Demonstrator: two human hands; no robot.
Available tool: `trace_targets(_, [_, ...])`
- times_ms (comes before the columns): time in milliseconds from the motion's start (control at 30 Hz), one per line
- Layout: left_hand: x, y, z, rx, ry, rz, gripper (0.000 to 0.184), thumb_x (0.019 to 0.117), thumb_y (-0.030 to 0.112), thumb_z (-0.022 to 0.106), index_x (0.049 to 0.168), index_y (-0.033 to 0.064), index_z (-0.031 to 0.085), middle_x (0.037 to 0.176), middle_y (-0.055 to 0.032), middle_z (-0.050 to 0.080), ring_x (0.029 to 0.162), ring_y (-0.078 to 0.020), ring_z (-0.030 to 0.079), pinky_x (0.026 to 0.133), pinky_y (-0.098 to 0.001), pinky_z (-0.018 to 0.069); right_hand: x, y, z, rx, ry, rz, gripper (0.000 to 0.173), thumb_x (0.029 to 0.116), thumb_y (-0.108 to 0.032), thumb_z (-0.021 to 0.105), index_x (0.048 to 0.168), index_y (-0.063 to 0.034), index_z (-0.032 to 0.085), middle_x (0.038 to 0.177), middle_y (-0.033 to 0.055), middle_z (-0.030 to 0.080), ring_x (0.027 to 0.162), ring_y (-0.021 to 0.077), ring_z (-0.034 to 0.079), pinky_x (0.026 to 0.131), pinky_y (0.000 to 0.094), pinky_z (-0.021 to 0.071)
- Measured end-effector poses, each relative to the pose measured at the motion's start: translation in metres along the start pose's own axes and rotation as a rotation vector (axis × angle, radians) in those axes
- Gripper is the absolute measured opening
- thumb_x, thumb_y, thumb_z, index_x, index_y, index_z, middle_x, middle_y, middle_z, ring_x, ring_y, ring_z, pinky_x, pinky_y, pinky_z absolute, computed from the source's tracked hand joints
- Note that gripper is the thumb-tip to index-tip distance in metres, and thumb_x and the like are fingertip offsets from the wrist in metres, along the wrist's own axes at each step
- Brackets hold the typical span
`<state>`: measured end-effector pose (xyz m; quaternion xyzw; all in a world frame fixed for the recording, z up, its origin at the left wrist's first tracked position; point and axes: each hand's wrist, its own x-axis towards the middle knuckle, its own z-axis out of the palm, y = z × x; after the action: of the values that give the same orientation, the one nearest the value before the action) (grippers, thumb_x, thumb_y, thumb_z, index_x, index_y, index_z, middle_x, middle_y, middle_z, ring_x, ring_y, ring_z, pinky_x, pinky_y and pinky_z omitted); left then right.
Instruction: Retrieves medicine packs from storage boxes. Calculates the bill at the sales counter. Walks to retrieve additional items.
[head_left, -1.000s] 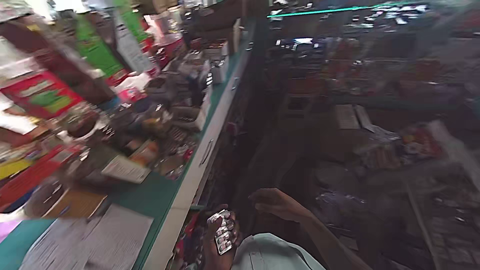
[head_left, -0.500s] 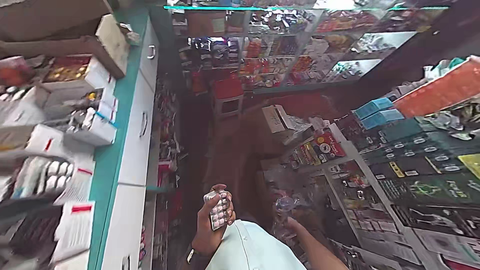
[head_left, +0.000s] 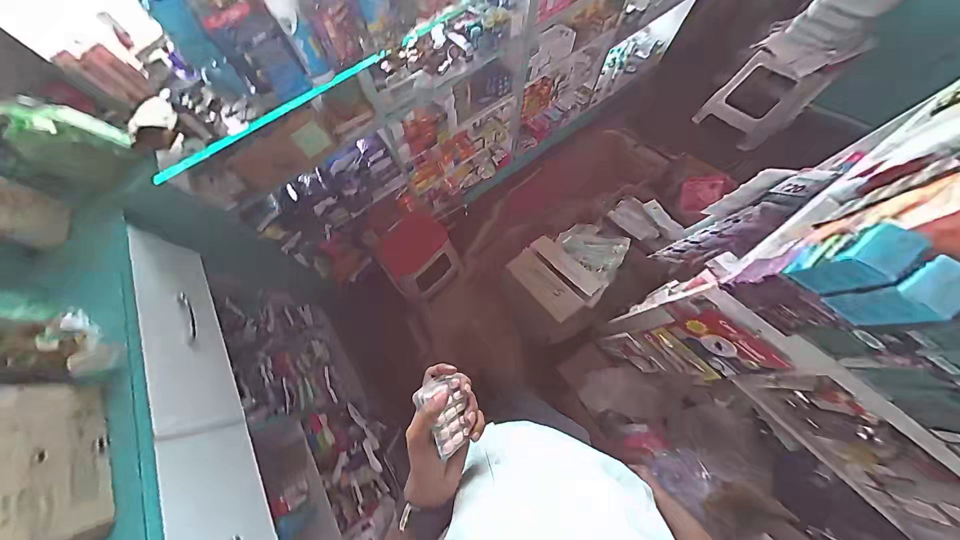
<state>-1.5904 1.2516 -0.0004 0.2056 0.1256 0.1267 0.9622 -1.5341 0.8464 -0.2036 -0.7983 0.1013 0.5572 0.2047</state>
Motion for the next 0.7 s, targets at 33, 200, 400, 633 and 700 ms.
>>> trace_targets(33, [0.031,0.019,0.009,0.062,-0.044,0.038,0.042,0.0887,0.031,0.075,0.125,0.0142,0.061,0.101,-0.014,0.068,0.072,-0.0207,0.067,0.058,-0.0325,0.0558,0.08,0.01,0.011,0.14,0.223,-0.269,0.031,0.1015,-0.013,0.059,0.119,0.0116,0.067,0.109,0.0303,0.07,0.098,0.0349,0.07,0.087,0.0491,0.0562])
trace_targets(200, [0.168,0.085,0.023,0.094,-0.118,0.079,0.043,0.0904,0.03,0.073,0.127,0.0121,0.062,0.104,-0.0163,0.068,0.074,-0.0224,0.068,0.06,-0.0344,0.0568,0.21,-0.193,-0.11,0.383,0.177,-0.126,0.033,0.1034,-0.018,0.061,0.133,-0.0031,0.063,0.119,0.0227,0.068,0.099,0.0333,0.068,0.087,0.0499,0.0542])
trace_targets(400, [0.357,0.153,0.002,0.42,-0.046,0.178,0.035,0.0909,0.033,0.075,0.121,0.0192,0.063,0.095,-0.008,0.071,0.065,-0.0145,0.068,0.054,-0.0286,0.0579,0.263,-0.4,-0.23,0.477,0.295,-0.313,0.042,0.1023,-0.034,0.063,0.122,0.002,0.066,0.111,0.0223,0.071,0.1,0.0333,0.07,0.09,0.0523,0.0553])
trace_targets(633, [0.592,0.144,0.068,0.57,-0.314,-0.012,0.037,0.0923,0.028,0.073,0.124,0.0156,0.06,0.097,-0.0055,0.069,0.059,-0.0072,0.061,0.05,-0.0216,0.053,0.256,-0.455,-0.273,0.491,0.302,-0.213,0.048,0.1033,-0.033,0.06,0.123,0.0107,0.064,0.116,0.0308,0.066,0.105,0.0401,0.065,0.097,0.0561,0.0491])
trace_targets(700, [0.648,0.124,0.094,0.572,-0.411,-0.134,0.037,0.0921,0.029,0.074,0.125,0.017,0.06,0.098,-0.0037,0.07,0.061,-0.0059,0.061,0.051,-0.0208,0.0525,0.276,-0.437,-0.268,0.509,0.348,-0.171,0.043,0.101,-0.03,0.064,0.119,0.009,0.069,0.117,0.0312,0.068,0.112,0.0437,0.065,0.103,0.0591,0.0467])
